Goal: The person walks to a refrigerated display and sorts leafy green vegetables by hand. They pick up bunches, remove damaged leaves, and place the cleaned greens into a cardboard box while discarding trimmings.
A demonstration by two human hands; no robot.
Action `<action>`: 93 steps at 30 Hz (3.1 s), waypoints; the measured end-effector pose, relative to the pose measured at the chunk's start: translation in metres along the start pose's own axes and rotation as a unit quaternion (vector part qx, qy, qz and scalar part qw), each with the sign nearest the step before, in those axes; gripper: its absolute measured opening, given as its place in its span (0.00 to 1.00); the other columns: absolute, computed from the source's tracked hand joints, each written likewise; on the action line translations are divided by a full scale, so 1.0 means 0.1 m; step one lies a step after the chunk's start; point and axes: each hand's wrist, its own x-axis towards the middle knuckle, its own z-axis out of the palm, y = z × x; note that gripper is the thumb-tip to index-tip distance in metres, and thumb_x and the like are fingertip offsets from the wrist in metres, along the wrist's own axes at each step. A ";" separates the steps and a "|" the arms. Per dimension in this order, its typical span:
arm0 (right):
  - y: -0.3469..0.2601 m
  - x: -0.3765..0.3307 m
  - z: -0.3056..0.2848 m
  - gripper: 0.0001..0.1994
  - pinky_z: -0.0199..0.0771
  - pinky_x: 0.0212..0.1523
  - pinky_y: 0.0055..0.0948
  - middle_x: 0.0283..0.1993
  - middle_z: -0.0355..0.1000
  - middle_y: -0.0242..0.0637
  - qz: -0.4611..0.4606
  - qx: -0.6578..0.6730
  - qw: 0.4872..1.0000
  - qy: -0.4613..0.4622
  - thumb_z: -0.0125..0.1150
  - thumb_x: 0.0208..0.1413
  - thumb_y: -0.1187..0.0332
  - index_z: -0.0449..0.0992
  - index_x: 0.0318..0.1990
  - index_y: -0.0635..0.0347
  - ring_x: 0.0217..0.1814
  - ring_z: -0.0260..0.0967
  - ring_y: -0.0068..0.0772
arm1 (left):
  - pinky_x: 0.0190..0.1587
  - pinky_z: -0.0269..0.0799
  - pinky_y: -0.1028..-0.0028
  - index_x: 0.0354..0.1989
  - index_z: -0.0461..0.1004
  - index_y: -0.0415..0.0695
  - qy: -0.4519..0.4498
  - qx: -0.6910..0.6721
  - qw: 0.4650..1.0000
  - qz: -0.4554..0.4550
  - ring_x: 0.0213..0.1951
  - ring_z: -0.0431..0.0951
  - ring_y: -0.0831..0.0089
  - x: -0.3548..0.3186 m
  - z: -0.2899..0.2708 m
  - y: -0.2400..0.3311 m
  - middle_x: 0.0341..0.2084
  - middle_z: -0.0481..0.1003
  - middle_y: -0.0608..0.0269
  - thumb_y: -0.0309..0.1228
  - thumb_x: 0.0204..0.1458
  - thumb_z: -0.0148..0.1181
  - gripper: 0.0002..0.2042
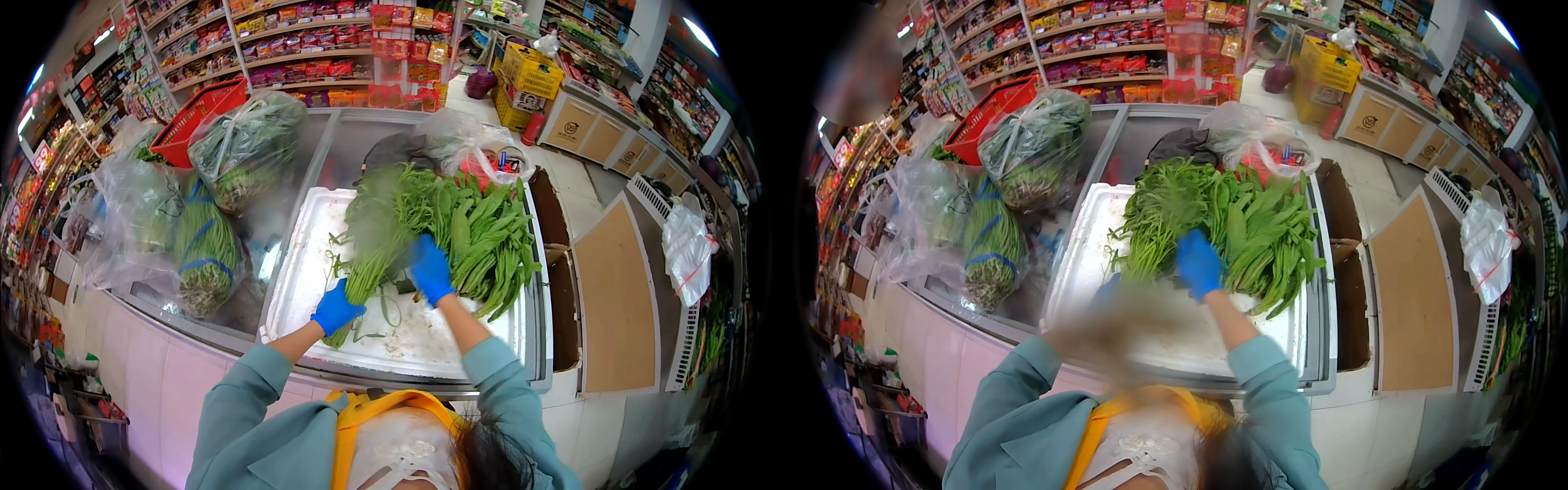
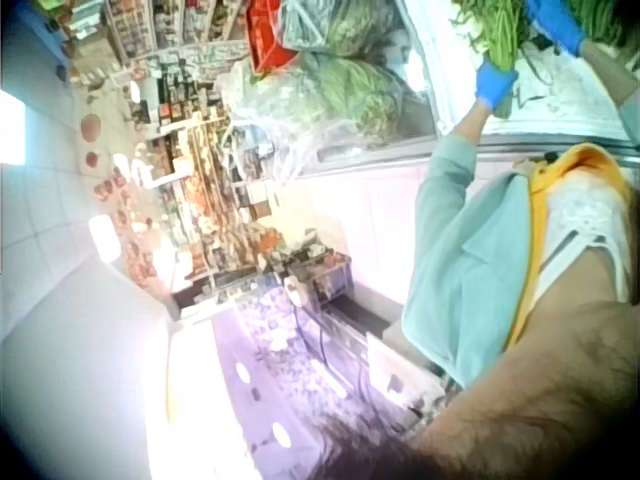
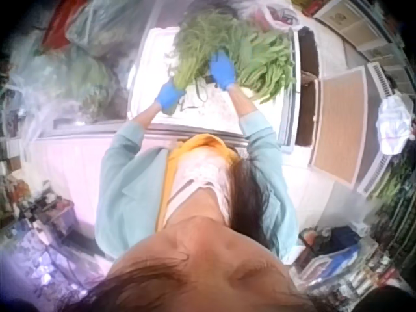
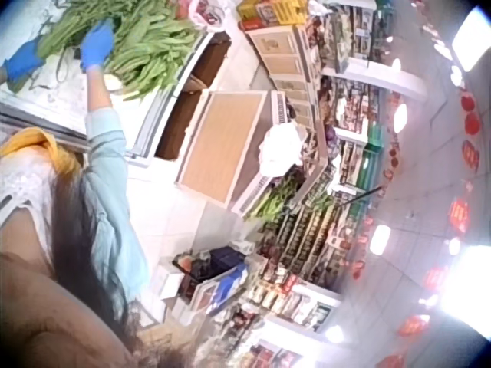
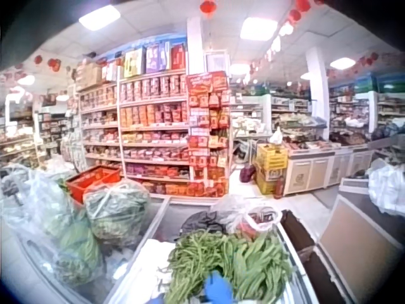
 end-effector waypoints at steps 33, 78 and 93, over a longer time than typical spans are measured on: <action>-0.09 -0.55 -0.89 0.28 0.72 0.31 0.22 0.44 0.68 0.41 0.057 0.406 0.896 -0.172 0.60 0.48 0.69 0.57 0.57 0.58 0.34 0.68 0.23 | 0.31 0.72 0.72 0.44 0.64 0.37 -0.028 -0.415 0.908 0.046 0.28 0.74 0.68 -0.06 -0.13 1.07 0.29 0.72 0.56 0.28 0.43 0.57 0.19; 2.55 -0.68 -2.59 0.24 0.67 0.44 0.34 0.47 0.67 0.43 0.159 -0.138 0.977 0.030 0.59 0.45 0.67 0.65 0.54 0.48 0.48 0.65 0.43 | 0.44 0.64 0.63 0.44 0.67 0.38 0.197 0.237 0.914 0.264 0.40 0.68 0.53 0.34 -0.23 0.28 0.38 0.69 0.49 0.28 0.38 0.62 0.21; 2.69 -0.46 -2.87 0.12 0.70 0.38 0.37 0.37 0.71 0.51 0.114 -0.182 0.976 -0.013 0.55 0.48 0.71 0.73 0.42 0.61 0.38 0.70 0.50 | 0.39 0.67 0.62 0.42 0.70 0.46 -0.326 0.259 0.874 0.250 0.35 0.73 0.55 -0.33 2.04 1.13 0.29 0.74 0.51 0.43 0.47 0.53 0.18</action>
